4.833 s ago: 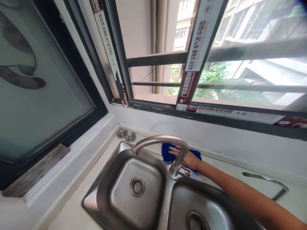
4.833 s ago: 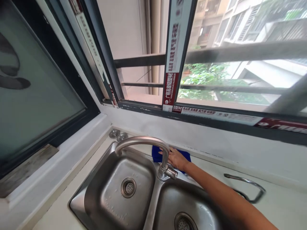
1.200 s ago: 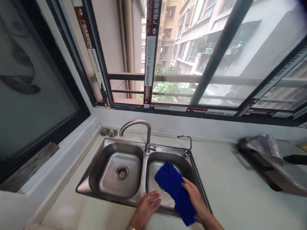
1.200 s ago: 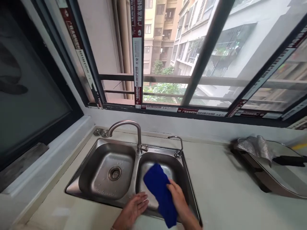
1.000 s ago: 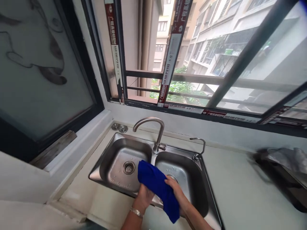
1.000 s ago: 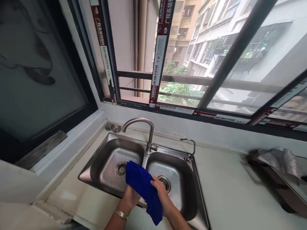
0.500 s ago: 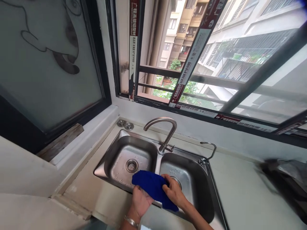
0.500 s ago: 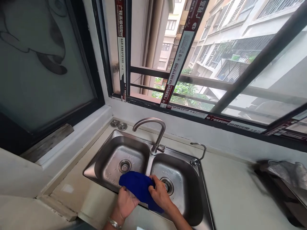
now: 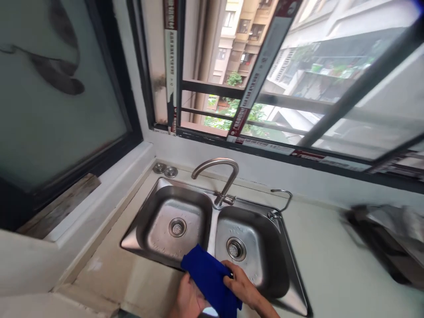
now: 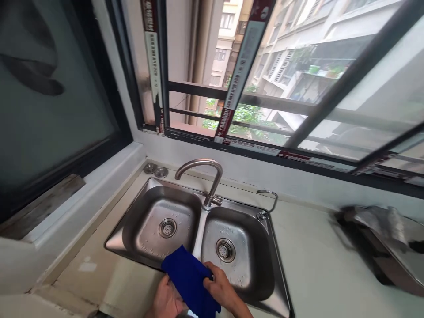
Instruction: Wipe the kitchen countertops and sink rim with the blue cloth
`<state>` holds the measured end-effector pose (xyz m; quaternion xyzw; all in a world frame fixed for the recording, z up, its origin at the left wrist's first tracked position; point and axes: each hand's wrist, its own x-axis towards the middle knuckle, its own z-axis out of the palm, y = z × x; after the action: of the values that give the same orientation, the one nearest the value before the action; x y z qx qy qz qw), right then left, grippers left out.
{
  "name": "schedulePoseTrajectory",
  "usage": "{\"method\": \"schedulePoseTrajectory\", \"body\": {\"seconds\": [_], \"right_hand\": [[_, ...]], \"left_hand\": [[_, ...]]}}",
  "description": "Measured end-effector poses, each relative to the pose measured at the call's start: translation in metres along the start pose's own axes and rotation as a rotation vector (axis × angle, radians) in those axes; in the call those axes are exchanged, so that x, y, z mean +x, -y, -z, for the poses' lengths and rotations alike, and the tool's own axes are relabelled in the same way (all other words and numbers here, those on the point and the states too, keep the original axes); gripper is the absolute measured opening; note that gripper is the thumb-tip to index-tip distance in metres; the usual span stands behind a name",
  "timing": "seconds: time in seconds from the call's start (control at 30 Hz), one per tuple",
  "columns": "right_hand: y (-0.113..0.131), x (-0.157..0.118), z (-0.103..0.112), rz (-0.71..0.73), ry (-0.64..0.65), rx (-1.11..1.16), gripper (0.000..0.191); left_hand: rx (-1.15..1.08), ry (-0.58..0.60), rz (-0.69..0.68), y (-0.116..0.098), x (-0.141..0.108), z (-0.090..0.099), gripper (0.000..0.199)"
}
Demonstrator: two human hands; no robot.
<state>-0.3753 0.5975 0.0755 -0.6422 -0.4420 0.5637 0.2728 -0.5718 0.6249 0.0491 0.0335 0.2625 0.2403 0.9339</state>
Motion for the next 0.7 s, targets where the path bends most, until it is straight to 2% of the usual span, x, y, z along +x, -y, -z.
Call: {"method": "schedulePoseTrajectory", "body": {"seconds": [0.13, 0.23, 0.37, 0.43, 0.53, 0.63, 0.7], "right_hand": [[0.011, -0.021, 0.018, 0.107, -0.07, 0.037, 0.024], [0.023, -0.042, 0.032, 0.166, -0.085, 0.097, 0.03], [0.031, -0.067, 0.049, 0.243, -0.187, -0.06, 0.038], [0.029, -0.076, 0.056, 0.275, -0.245, -0.137, 0.041], [0.018, -0.088, 0.066, 0.301, -0.205, -0.111, 0.042], [0.001, -0.1, 0.073, 0.3, -0.133, 0.024, 0.04], [-0.011, -0.11, 0.078, 0.29, -0.153, 0.108, 0.044]], "left_hand": [[0.051, 0.045, 0.041, -0.001, 0.006, -0.003, 0.045], [0.087, 0.127, 0.025, -0.003, 0.005, -0.01, 0.044], [0.144, 0.297, -0.035, -0.001, 0.001, -0.028, 0.043], [0.157, 0.328, -0.065, 0.007, 0.002, -0.036, 0.041], [0.163, 0.256, -0.054, 0.026, 0.009, -0.041, 0.042], [0.19, 0.076, -0.063, 0.048, 0.019, -0.039, 0.045], [0.25, -0.017, -0.075, 0.06, 0.025, -0.04, 0.048]]}}
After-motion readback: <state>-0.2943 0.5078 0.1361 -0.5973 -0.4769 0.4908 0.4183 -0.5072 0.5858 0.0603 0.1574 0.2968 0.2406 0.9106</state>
